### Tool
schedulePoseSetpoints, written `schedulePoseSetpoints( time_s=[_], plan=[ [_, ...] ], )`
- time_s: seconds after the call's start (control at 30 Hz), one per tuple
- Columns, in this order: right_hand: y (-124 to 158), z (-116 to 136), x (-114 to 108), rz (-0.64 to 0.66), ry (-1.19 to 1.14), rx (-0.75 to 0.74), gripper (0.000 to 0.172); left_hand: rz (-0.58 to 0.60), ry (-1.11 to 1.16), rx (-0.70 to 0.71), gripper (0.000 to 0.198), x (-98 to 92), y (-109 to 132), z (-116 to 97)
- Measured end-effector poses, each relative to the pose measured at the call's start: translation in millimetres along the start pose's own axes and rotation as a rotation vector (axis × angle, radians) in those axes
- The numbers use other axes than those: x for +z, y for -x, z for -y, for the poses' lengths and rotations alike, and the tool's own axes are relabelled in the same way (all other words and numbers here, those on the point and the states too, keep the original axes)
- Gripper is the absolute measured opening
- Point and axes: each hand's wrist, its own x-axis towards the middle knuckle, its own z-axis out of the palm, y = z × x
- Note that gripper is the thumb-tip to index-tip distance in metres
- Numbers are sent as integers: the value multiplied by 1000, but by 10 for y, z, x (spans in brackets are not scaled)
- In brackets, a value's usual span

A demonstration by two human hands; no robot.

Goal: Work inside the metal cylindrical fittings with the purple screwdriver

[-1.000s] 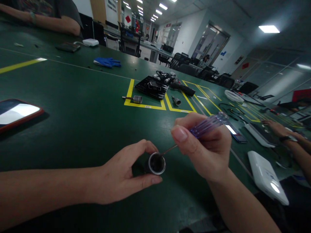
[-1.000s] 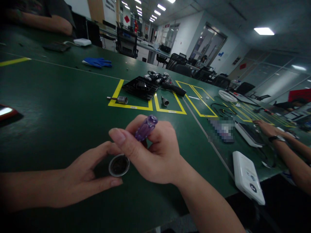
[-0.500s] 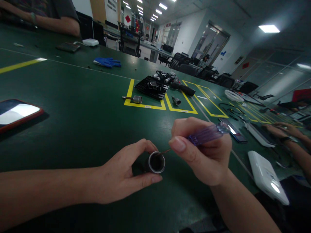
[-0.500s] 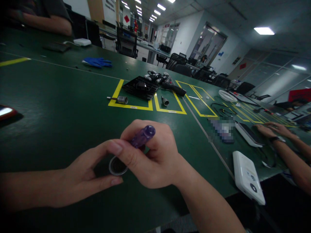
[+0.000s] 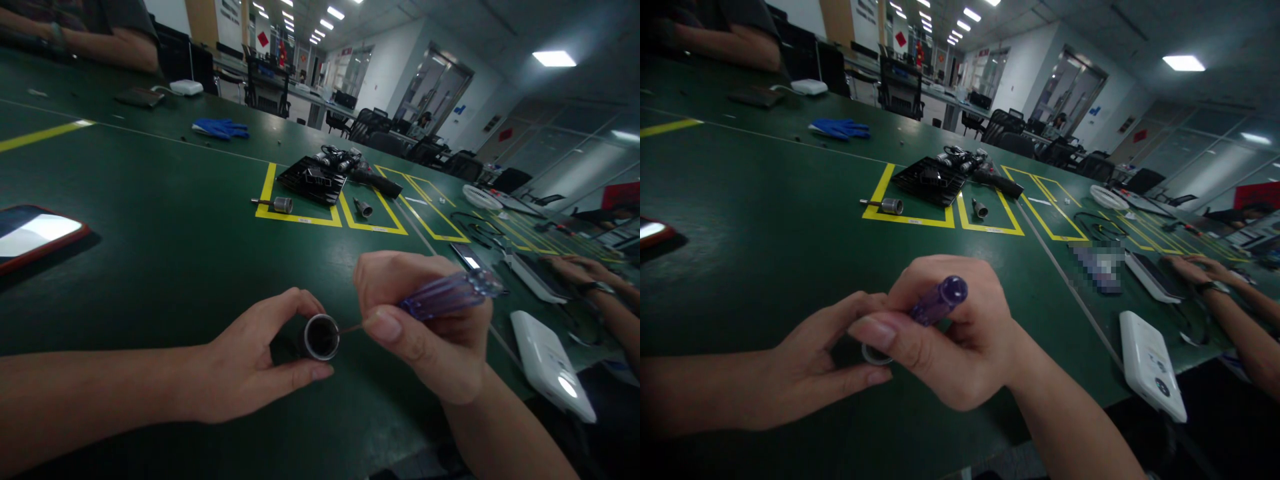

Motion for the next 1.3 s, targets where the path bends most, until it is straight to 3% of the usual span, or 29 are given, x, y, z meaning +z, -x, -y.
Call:
schedulePoseSetpoints(
  time_s=[0.2,0.87,1.3],
  plan=[
    [10,2,38,18,61,-20,17,42,-8,-37,22,-13,-4,-15],
    [-4,-26,42,-49,24,-59,15,5,-18,-14,24,-3,7,-1],
    [-23,-61,-24,16,31,-101,14,18,-2,-36,23,-6,-4,-16]
  ],
)
